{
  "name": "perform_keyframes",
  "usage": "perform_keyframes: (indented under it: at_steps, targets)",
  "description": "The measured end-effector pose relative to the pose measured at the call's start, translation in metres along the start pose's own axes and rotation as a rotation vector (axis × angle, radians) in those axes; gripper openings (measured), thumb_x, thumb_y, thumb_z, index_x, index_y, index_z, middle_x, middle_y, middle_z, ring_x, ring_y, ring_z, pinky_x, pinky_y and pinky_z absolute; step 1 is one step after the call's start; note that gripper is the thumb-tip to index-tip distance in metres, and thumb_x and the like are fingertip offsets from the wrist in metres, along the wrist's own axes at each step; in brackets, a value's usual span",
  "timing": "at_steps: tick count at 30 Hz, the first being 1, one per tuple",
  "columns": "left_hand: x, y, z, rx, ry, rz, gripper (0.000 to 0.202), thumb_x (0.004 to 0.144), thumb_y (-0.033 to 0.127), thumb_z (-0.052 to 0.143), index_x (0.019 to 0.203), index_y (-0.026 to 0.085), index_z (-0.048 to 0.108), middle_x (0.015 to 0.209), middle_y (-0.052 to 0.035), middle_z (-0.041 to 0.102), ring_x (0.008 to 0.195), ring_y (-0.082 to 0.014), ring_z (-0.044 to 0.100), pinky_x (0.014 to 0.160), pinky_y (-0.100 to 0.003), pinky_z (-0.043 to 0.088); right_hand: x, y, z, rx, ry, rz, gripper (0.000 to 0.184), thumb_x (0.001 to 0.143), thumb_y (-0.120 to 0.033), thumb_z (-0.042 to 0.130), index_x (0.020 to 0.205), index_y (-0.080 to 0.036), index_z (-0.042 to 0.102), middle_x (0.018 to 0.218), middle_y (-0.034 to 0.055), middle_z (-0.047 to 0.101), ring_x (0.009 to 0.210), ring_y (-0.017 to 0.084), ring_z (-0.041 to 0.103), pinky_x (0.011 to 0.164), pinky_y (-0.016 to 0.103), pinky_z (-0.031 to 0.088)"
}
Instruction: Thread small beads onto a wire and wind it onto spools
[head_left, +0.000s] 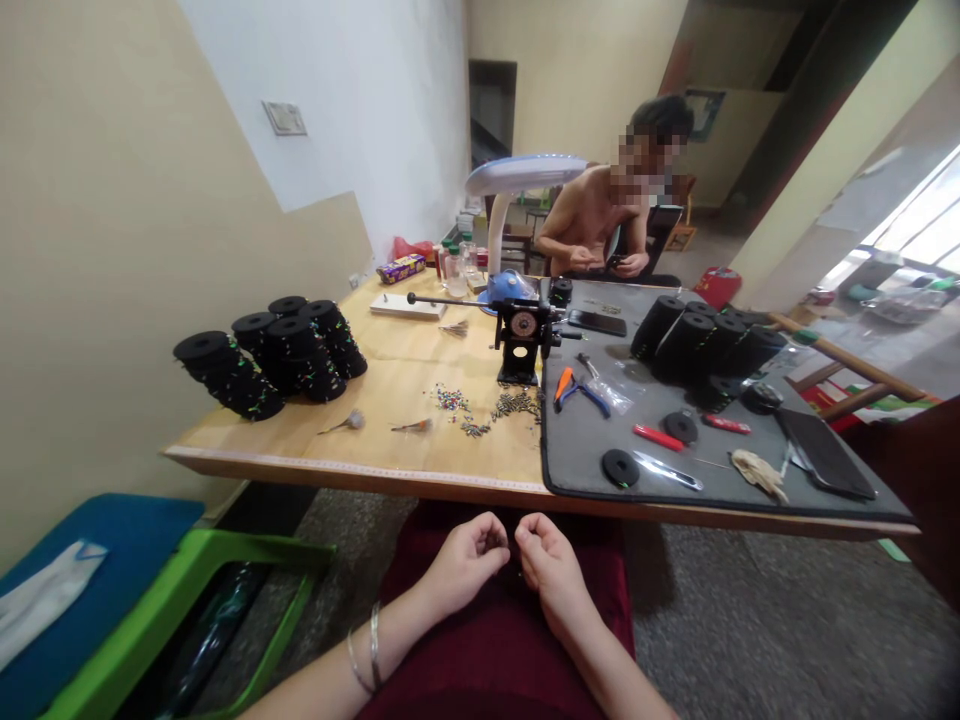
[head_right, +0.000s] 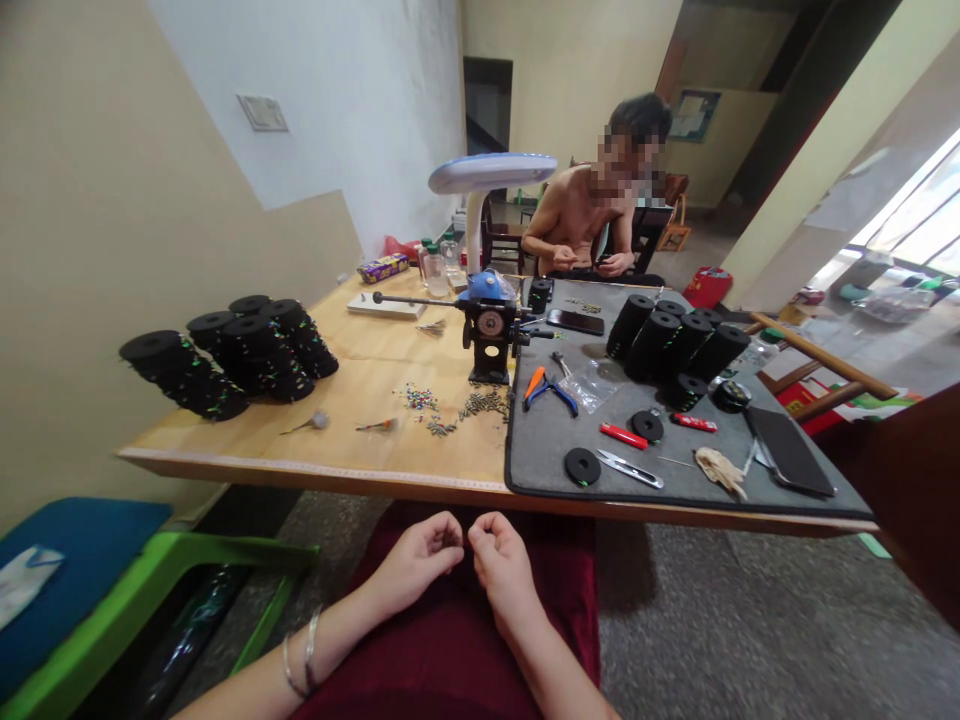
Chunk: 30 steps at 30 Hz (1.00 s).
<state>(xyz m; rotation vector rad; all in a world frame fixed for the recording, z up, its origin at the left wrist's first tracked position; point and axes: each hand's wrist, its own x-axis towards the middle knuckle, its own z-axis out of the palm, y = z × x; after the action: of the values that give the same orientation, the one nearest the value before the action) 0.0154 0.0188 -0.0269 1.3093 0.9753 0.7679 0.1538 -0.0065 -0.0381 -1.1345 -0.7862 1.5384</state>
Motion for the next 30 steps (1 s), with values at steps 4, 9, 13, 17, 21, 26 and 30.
perform_keyframes:
  at_steps: [4,9,13,17,21,26,30]
  targets:
    - [-0.0011,0.0010,-0.0006,0.046,0.000,-0.004,0.008,0.067,0.012,0.056,0.065,0.017,0.050,0.056,0.0059,0.046,0.053,-0.0093,0.045,0.052,-0.021,0.036,-0.0010,-0.0018,0.0006,0.000,0.005,-0.004,0.036,0.073,-0.049,0.065,0.074,-0.020,0.044,0.041,-0.0144,0.028,0.037,0.003,0.016,0.037,0.017,0.012]
    - [-0.0016,0.0034,-0.0020,-0.117,-0.059,-0.092,0.005,0.066,0.016,0.054,0.067,0.017,0.049,0.053,0.0062,0.049,0.046,-0.0077,0.044,0.046,-0.020,0.032,-0.0001,-0.0014,0.0001,0.011,0.017,0.017,0.036,0.073,-0.049,0.064,0.074,-0.020,0.044,0.042,-0.0150,0.026,0.037,0.003,0.014,0.036,0.016,0.011]
    - [-0.0010,0.0033,-0.0028,-0.194,-0.069,-0.137,0.002,0.069,0.019,0.048,0.069,0.017,0.049,0.052,0.0040,0.053,0.042,-0.0071,0.042,0.042,-0.019,0.028,0.0007,-0.0006,-0.0001,0.007,0.019,0.027,0.037,0.072,-0.051,0.065,0.074,-0.020,0.044,0.041,-0.0148,0.027,0.036,0.003,0.016,0.036,0.016,0.012]
    - [-0.0009,0.0029,-0.0020,-0.154,-0.063,-0.135,0.002,0.066,0.018,0.048,0.067,0.018,0.048,0.052,0.0042,0.052,0.042,-0.0073,0.043,0.042,-0.019,0.029,0.0005,-0.0007,0.0000,0.013,0.018,0.028,0.038,0.071,-0.051,0.065,0.073,-0.020,0.043,0.041,-0.0148,0.027,0.036,0.003,0.015,0.035,0.017,0.011]
    - [-0.0008,0.0003,-0.0021,-0.094,-0.029,-0.095,0.002,0.065,0.017,0.050,0.067,0.018,0.049,0.053,0.0062,0.046,0.045,-0.0075,0.040,0.045,-0.020,0.032,-0.0001,-0.0010,0.0001,0.004,0.013,0.031,0.036,0.072,-0.050,0.064,0.074,-0.020,0.044,0.042,-0.0146,0.027,0.036,0.003,0.015,0.036,0.017,0.012]
    - [0.0000,-0.0031,-0.0020,0.025,0.017,0.008,0.008,0.071,0.022,0.057,0.066,0.016,0.054,0.060,0.0032,0.052,0.056,-0.0102,0.046,0.056,-0.022,0.038,0.0006,0.0011,0.0011,-0.026,-0.010,0.026,0.035,0.073,-0.049,0.064,0.074,-0.020,0.045,0.041,-0.0139,0.030,0.036,0.003,0.018,0.036,0.017,0.012]
    - [-0.0010,0.0017,-0.0003,0.050,0.035,0.001,0.016,0.074,0.029,0.060,0.067,0.015,0.058,0.062,-0.0004,0.059,0.060,-0.0132,0.051,0.059,-0.024,0.040,0.0009,0.0021,0.0017,-0.050,-0.051,0.016,0.033,0.074,-0.048,0.063,0.073,-0.019,0.046,0.040,-0.0129,0.034,0.035,0.004,0.022,0.037,0.018,0.013]
